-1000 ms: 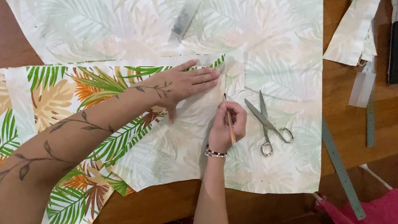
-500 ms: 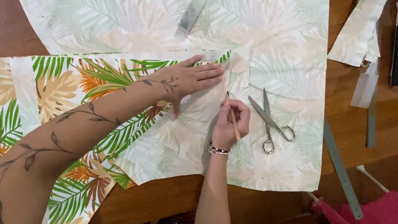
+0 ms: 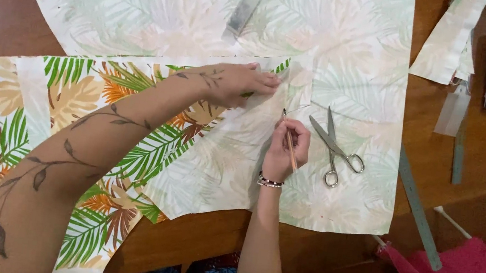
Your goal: The person aligns a white pattern piece onto a tropical-print fabric laid out on a table. They smooth the pattern and use a pencil to trace the outline of the pattern onto the fabric.
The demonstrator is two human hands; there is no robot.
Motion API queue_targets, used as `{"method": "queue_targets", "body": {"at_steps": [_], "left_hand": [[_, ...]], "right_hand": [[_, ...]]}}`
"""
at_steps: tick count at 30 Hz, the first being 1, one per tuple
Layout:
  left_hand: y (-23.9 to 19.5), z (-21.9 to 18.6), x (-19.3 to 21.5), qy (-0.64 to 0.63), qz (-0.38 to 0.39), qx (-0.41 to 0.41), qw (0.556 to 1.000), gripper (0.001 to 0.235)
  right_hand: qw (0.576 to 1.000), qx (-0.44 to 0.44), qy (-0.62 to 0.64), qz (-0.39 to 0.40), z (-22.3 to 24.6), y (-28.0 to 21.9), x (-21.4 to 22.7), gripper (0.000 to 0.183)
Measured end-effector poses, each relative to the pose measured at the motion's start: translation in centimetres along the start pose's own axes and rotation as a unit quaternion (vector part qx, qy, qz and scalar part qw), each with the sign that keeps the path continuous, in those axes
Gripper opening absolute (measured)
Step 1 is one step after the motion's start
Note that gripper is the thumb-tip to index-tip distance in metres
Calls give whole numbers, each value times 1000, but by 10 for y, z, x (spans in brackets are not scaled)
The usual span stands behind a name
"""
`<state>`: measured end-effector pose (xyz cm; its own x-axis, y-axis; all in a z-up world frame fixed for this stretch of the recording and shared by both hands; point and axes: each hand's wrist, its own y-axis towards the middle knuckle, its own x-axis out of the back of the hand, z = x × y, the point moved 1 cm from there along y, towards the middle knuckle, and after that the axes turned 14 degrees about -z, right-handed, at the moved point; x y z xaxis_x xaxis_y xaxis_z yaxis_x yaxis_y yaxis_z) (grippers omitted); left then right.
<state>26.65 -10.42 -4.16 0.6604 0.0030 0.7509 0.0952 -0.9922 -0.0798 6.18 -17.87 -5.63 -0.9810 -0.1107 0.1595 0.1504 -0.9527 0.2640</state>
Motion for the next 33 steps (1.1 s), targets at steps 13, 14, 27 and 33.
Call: {"method": "queue_targets", "body": {"at_steps": [13, 14, 27, 33], "left_hand": [[-6, 0, -7, 13, -78, -29, 996, 66], [-6, -1, -7, 22, -82, -34, 996, 65], [-4, 0, -15, 66, -82, -27, 994, 67], [-11, -11, -22, 139, -114, -18, 984, 56]], "right_hand": [[986, 118, -8, 114, 15, -7, 1, 7], [981, 121, 10, 153, 9, -12, 1, 7], [982, 68, -3, 178, 6, -33, 17, 5], [998, -50, 16, 20, 2, -27, 22, 6]]}}
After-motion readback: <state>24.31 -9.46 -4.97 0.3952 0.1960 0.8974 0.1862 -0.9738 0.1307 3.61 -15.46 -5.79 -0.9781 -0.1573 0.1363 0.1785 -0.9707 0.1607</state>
